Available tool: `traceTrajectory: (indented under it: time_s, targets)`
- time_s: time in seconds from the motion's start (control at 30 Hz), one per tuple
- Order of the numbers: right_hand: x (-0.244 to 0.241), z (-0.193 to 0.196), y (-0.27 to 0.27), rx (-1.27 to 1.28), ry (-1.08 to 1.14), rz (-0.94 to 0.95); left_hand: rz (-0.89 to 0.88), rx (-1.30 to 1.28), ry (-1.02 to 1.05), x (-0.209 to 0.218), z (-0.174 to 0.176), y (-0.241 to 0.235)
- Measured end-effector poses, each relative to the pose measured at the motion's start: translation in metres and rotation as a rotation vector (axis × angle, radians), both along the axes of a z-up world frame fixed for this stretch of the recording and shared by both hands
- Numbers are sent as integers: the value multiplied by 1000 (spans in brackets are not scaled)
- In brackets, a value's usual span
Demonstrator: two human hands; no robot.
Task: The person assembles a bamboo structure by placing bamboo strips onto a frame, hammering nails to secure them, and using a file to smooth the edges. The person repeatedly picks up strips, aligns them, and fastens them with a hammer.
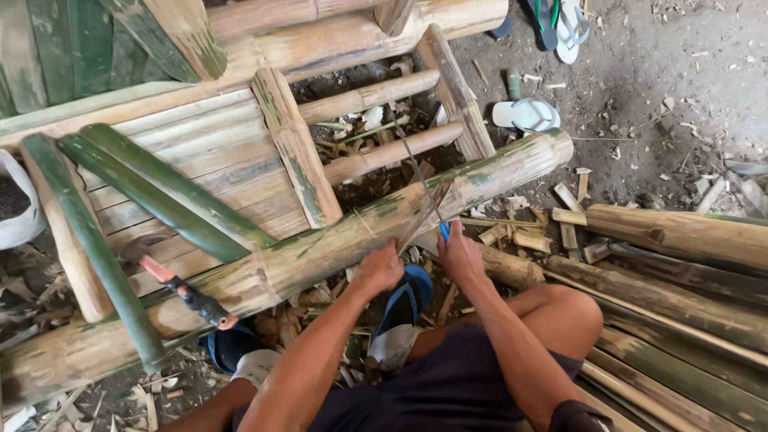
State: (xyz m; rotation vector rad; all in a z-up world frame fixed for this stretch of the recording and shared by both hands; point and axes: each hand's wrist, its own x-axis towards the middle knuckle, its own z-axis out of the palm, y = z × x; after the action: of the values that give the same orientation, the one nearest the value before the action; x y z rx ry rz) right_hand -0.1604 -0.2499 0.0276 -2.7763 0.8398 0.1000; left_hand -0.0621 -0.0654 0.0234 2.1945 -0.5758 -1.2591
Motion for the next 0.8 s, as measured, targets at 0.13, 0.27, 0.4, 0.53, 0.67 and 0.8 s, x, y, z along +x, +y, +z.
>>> traceTrajectory:
  time_s: [0.13, 0.27, 0.4, 0.53, 0.67, 0.8]
  targets:
    - [5, 37, -1, 277, -63, -39, -25, -9, -162, -6, 8, 5]
    - [3, 114, 5, 563, -244, -218, -42, -5, -157, 4, 9, 10]
    - [-6, 132, 5, 394, -1001, 175, 1, -44, -79, 11, 6, 11]
    - [2, 50, 16, 321, -481, -82, -5, -44, -88, 6, 0, 9]
    - [9, 1, 12, 153, -64, -118, -18, -7, -175, 10, 2, 4]
    - [3, 37, 4, 230, -117, -42, -58, 105, -309, -13, -1, -3]
